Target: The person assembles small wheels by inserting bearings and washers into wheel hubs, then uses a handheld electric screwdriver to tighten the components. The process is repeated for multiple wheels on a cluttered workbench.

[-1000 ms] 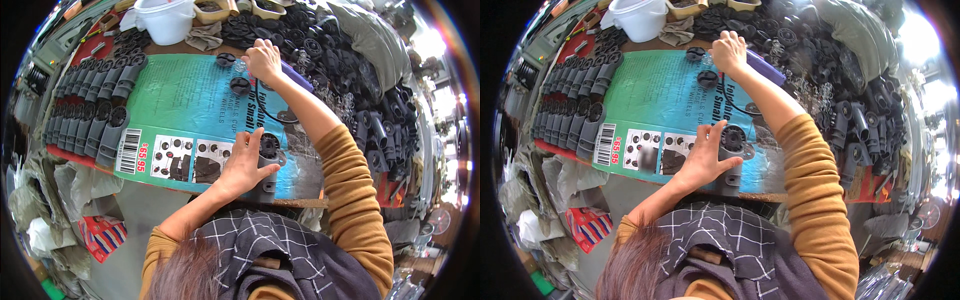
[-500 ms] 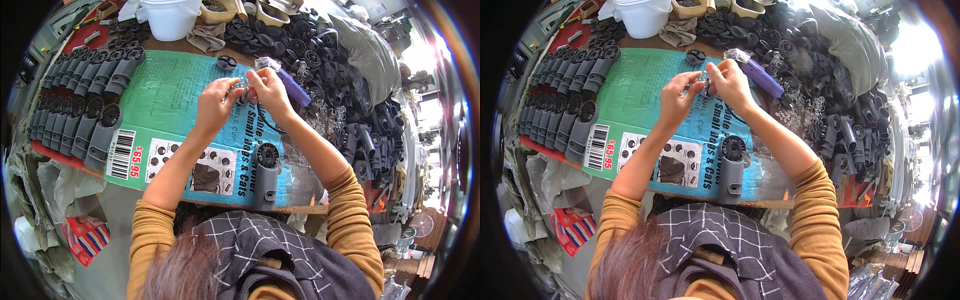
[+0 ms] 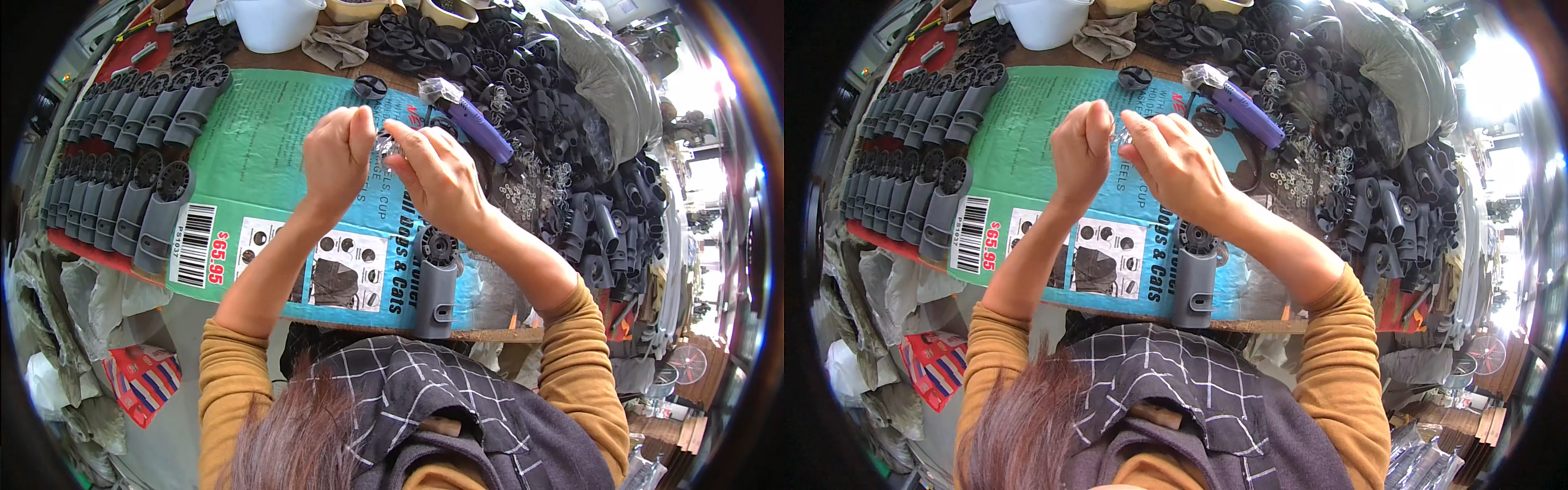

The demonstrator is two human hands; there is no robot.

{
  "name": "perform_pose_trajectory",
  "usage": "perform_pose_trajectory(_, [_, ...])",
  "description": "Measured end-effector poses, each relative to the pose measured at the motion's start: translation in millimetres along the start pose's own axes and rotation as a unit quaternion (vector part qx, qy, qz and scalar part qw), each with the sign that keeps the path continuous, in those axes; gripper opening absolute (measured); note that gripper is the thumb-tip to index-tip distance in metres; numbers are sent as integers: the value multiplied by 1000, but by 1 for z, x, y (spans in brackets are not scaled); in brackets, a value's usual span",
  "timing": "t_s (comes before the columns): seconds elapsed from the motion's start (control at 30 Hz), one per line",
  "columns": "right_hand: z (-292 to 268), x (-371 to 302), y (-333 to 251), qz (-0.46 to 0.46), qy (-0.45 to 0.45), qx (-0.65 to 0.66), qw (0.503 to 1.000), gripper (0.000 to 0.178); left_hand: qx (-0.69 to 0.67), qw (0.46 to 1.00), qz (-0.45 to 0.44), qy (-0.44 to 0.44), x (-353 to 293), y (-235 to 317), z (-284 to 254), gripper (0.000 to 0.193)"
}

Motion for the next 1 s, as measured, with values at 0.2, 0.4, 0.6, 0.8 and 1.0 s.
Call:
perform_pose_trajectory(0.2, [-14,4,23,-282,28,-114,952,55,-457,689,-498,-261,-11,-1,14,45])
perform_pose_trajectory(0.4, [-6,14,28,121,0,200,972,54,-299,871,-385,-63,-15,-9,13,47])
perform_pose_trajectory(0.6, [20,-4,23,550,-218,577,563,41,102,993,41,29,-5,8,-2,42])
perform_pose_trajectory(0.8, [-7,5,5,-140,-39,-19,989,35,-255,864,-362,-240,-16,-11,6,36])
perform_pose_trajectory(1.0, [12,17,54,-30,11,-59,998,41,-167,876,-412,-186,-29,-38,7,39])
Point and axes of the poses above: each hand's wrist, its own x-axis towards the middle knuckle, its own z-axis out of the palm, y = z × x, the point moved 3 cm from there along x, towards the middle knuckle, and after that the axes turned 10 degrees about z, right-handed, at the moved point
